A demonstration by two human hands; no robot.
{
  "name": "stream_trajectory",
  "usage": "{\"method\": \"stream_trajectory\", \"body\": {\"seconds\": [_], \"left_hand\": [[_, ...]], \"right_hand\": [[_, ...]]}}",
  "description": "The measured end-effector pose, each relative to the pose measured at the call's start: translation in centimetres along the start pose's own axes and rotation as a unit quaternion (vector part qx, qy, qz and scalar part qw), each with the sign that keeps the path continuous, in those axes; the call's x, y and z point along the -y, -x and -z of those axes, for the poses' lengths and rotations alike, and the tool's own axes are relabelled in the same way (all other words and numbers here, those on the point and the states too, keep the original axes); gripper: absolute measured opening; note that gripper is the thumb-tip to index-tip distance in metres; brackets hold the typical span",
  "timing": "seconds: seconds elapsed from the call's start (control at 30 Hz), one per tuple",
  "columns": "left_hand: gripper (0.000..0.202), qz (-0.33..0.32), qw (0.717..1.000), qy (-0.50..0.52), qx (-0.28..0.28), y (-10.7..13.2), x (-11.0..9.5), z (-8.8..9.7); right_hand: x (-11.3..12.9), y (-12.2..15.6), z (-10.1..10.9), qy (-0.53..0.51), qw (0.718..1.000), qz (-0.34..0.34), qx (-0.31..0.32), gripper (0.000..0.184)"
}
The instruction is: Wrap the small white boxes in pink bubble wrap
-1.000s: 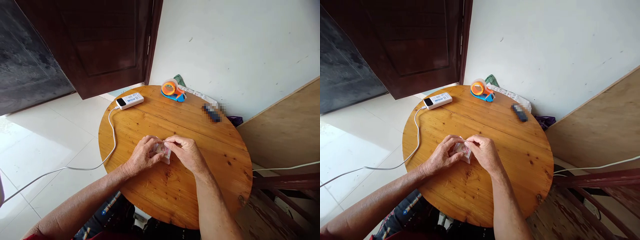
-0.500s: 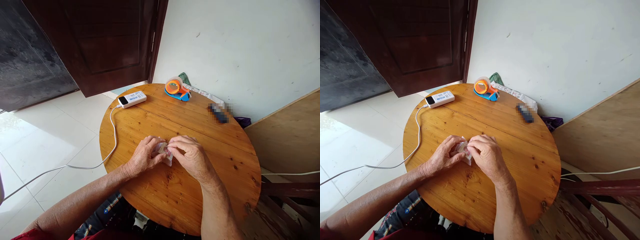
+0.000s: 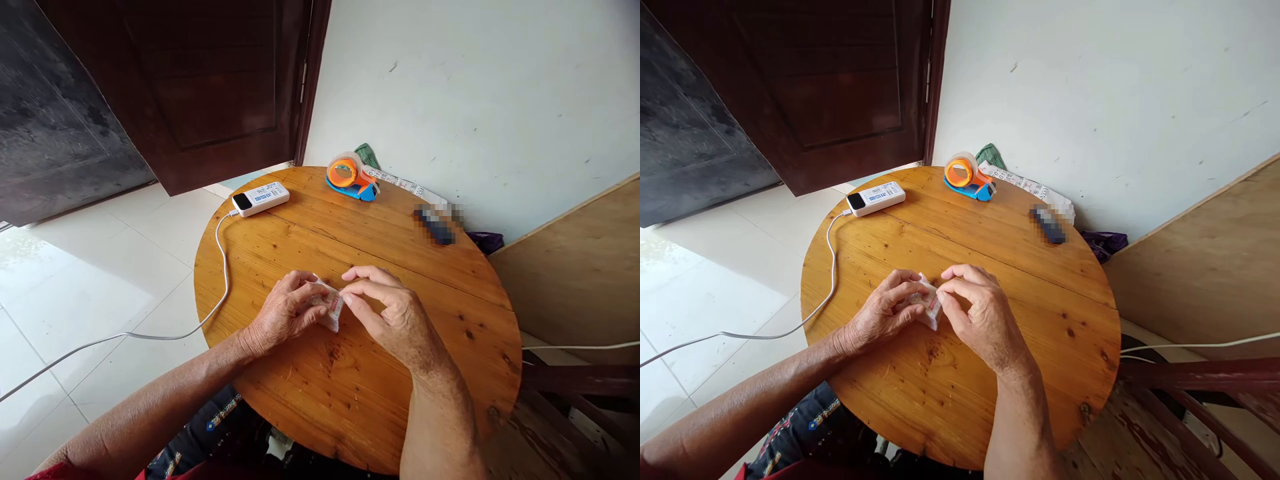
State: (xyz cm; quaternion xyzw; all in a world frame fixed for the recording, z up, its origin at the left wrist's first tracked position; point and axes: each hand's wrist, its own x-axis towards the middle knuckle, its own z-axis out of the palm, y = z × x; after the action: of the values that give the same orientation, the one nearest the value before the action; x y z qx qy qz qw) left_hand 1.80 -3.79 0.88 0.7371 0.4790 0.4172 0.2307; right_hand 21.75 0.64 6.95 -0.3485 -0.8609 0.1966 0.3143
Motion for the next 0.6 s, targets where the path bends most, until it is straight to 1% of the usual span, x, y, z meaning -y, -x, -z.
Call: {"method": "stream_trajectory", "body": {"seconds": [0.13,0.23,0.33,0.47,0.6], "left_hand": [[0.032,0.014,1.0,0.006,0.003,0.0,-0.1,0.0],[0.031,0.028,1.0,0.008,0.006,0.0,-0.2,0.1],[0.031,0.039,0.999,0.017,0.01,0.0,-0.2,0.0],[0.029,0.046,0.999,0.027,0.002,0.1,-0.2,0.0],[0.025,0.051,0.998,0.02,-0.003,0.1,-0.1,-0.1]], "right_hand": [[-0.3,0.0,-0.5,0.005,1.0,0.0,0.017,0.02],[-0.3,-0.1,-1.1,0.039,0.999,0.017,0.034,0.023],[-0.3,-0.1,-1.4,0.063,0.997,0.04,0.037,0.025],[-0.2,-0.2,-1.5,0.031,0.997,0.06,0.023,0.024],[0.0,-0.2,-1.6,-0.012,0.998,0.056,0.036,0.023]]}}
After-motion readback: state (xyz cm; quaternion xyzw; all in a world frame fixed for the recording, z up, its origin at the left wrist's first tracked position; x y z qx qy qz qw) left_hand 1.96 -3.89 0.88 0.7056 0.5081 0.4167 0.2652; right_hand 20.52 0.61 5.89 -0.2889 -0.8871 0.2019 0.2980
